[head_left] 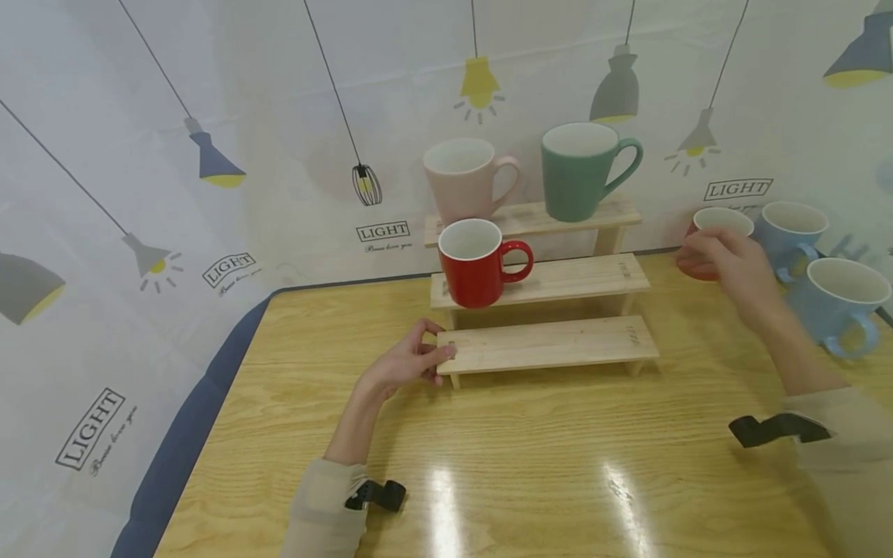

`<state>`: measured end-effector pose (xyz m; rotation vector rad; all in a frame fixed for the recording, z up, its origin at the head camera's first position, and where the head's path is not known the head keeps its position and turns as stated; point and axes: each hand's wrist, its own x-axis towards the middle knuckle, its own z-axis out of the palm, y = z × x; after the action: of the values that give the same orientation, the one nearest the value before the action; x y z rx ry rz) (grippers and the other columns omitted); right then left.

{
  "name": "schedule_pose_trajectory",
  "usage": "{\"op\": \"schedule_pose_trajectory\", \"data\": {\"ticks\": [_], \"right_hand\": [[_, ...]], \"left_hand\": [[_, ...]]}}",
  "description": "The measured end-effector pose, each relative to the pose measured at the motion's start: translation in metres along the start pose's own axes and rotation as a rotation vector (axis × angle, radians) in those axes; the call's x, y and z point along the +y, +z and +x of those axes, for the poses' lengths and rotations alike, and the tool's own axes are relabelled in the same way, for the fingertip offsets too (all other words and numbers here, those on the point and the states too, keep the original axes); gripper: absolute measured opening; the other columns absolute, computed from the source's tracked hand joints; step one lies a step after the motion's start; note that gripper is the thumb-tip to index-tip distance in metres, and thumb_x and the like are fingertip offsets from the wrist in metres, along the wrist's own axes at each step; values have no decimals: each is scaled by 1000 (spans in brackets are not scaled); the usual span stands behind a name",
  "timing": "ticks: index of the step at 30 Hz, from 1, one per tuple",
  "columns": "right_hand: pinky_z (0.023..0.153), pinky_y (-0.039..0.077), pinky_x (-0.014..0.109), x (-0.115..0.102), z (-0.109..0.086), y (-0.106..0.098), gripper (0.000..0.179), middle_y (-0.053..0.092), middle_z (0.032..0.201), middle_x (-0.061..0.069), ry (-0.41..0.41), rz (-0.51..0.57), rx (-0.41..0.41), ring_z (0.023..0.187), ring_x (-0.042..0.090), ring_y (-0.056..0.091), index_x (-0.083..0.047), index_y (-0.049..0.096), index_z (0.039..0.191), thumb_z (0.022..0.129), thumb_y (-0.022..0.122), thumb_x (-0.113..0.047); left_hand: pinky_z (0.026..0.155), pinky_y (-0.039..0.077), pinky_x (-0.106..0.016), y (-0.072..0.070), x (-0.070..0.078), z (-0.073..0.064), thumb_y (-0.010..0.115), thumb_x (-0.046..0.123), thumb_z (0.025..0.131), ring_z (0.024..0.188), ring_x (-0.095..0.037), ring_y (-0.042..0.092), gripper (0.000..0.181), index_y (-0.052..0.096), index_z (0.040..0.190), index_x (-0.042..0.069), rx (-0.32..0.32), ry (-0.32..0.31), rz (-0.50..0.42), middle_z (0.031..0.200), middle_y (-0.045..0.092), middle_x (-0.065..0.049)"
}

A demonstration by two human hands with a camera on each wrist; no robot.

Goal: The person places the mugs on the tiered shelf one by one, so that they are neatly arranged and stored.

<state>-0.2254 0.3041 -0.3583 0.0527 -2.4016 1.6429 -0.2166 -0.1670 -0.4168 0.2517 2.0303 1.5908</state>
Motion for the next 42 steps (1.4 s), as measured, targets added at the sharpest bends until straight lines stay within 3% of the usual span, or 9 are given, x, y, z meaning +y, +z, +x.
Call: {"op": "schedule_pose_trajectory", "data": {"ticks": [5,10,16,20,24,29,34,38,42], "right_hand": [[71,43,15,14,-2,-20,16,64,94,-23,58,-64,60,85,0,58,-24,56,112,106,48,-37],[87,33,18,24,-2,-33,10,52,107,-15,112,-77,117,96,2,48,-31,51,113,104,49,-36],[101,28,30,31,-1,-41,15,44,113,-19,181,-64,144,109,4,39,-37,48,116,102,54,-39],[100,32,30,35,1,-44,51,44,140,3,244,-101,119,130,24,38,-22,39,146,102,51,-44],[106,35,34,42,6,-43,77,22,159,26,280,-127,85,139,39,30,1,15,159,103,45,-45],[94,36,33,53,12,-40,57,53,127,11,274,-149,109,113,31,42,3,46,137,103,46,-43],[84,34,22,64,15,-38,20,54,87,-22,273,-68,152,94,11,44,-21,60,99,102,52,-39],[84,35,15,71,19,-36,20,59,74,-33,276,-24,156,91,-1,48,-23,62,98,103,51,-39],[83,34,9,77,21,-37,25,63,69,-32,282,-17,152,87,-9,51,-16,61,102,104,48,-37]], "left_hand": [[74,55,-30,0,0,0,61,22,104,66,-19,62,44,31,133,9,4,0,2,91,58,-10],[75,55,-31,0,0,-1,61,23,104,67,-19,62,45,31,134,9,2,-4,1,91,58,-9],[76,55,-31,-1,1,-2,61,24,104,67,-19,63,47,31,136,9,8,-9,12,92,59,-10],[76,55,-32,-2,1,-2,61,25,103,68,-19,63,48,31,136,9,9,-13,16,93,60,-11],[76,55,-32,-2,0,-2,62,25,103,68,-19,63,48,31,136,9,9,-12,17,95,60,-11],[78,54,-32,-2,0,-1,62,27,103,68,-19,63,48,31,136,10,16,-11,26,94,60,-11],[80,54,-33,-1,1,-1,63,29,103,68,-20,63,49,31,135,10,16,-16,33,94,60,-10],[80,54,-33,-1,1,-2,63,28,103,68,-20,63,49,32,135,10,21,-19,30,94,60,-11],[79,54,-32,0,0,-1,63,28,102,69,-21,63,50,32,136,10,20,-21,27,94,60,-11]]}}
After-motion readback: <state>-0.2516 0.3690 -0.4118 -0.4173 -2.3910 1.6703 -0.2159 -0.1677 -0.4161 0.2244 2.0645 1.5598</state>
